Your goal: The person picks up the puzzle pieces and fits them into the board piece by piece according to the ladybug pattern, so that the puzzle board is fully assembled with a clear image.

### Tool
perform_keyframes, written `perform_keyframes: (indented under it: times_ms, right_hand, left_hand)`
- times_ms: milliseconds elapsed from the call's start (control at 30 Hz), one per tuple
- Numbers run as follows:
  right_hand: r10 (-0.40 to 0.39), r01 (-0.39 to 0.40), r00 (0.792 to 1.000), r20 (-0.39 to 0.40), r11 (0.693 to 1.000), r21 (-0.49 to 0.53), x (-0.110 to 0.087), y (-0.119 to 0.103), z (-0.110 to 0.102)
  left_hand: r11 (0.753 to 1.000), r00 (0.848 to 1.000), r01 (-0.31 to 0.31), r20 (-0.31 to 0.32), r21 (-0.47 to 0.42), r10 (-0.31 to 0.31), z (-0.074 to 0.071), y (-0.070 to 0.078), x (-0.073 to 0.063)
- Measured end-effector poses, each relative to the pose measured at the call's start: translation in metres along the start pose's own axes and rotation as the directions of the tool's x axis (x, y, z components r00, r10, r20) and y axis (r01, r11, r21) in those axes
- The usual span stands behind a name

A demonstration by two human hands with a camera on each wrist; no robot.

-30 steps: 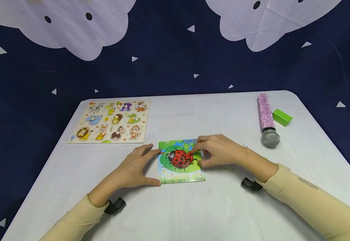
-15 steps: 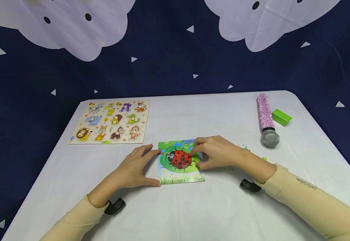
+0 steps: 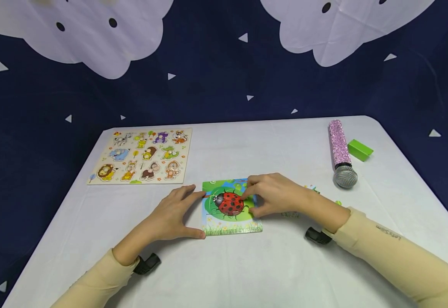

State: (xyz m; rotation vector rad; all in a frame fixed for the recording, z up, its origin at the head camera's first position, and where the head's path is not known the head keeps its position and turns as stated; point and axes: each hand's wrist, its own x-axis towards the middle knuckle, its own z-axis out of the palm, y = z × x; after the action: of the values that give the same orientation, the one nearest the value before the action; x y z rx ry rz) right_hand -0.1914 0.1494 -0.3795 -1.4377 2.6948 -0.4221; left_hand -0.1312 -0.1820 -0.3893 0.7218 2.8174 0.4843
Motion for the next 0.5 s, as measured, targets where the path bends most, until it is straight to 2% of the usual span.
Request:
perform_keyframes:
  times_ms: [500]
  right_hand:
    - [-0.009, 0.009, 1.0, 0.0, 1.0, 0.004, 0.0034, 0.0002, 0.0004]
  left_hand:
    - [1.0, 1.0, 0.003, 0.004, -0.003, -0.003, -0.0009, 0.001, -0.0005]
